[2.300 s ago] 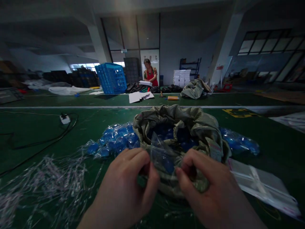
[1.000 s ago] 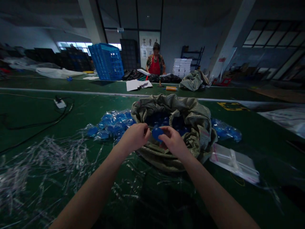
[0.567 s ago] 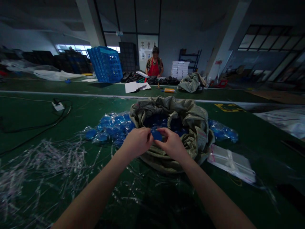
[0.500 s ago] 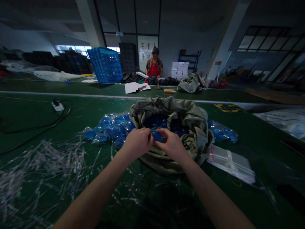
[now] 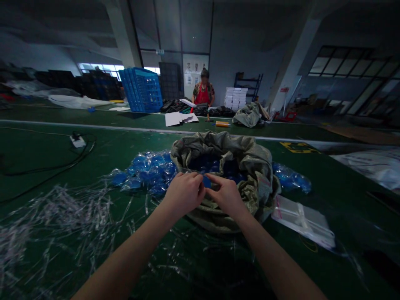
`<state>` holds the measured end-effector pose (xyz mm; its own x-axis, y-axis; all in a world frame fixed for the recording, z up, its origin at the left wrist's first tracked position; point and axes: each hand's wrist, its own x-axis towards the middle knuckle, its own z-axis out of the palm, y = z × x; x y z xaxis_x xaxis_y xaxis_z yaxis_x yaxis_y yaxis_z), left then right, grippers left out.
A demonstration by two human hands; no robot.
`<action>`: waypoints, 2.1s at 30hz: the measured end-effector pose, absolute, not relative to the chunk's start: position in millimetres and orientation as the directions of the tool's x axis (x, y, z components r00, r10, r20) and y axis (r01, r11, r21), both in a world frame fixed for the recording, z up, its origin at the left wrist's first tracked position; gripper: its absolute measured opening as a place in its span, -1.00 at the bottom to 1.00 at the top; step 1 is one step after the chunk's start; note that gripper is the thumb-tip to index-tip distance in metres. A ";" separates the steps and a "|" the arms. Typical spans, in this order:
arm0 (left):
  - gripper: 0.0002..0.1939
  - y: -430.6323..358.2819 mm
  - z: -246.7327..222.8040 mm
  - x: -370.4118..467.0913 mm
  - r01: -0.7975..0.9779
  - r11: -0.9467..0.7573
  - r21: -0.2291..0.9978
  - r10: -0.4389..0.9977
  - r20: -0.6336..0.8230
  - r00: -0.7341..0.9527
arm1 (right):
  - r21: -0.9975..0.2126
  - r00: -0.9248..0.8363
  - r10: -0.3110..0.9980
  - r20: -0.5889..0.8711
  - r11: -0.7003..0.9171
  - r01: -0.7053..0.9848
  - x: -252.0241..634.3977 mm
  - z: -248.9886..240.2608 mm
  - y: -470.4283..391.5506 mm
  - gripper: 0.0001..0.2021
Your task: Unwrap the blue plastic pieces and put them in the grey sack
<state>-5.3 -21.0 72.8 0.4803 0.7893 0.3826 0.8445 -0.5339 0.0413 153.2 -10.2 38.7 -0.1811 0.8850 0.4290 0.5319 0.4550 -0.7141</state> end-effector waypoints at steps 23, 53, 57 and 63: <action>-0.78 -15.5 85.9 -26.3 0.652 -0.695 0.304 0.597 0.750 0.286 | -0.991 0.007 0.993 0.122 0.121 0.064 149.2 39.1 -5.9 -0.56; -0.53 11.6 63.5 -21.4 -0.043 -0.092 0.995 0.977 0.098 0.189 | -0.900 0.087 0.911 0.404 0.379 0.216 153.8 32.9 -4.3 -0.67; -0.52 11.3 59.8 -13.9 -0.207 -0.020 0.978 0.989 0.050 0.140 | -0.908 0.052 0.923 0.381 0.363 0.209 157.5 42.5 -7.4 -0.63; -0.64 13.6 63.4 -9.3 -0.555 -0.007 0.832 1.000 0.000 -0.012 | -0.911 0.319 0.853 0.412 0.378 0.166 164.1 54.0 -9.8 -0.67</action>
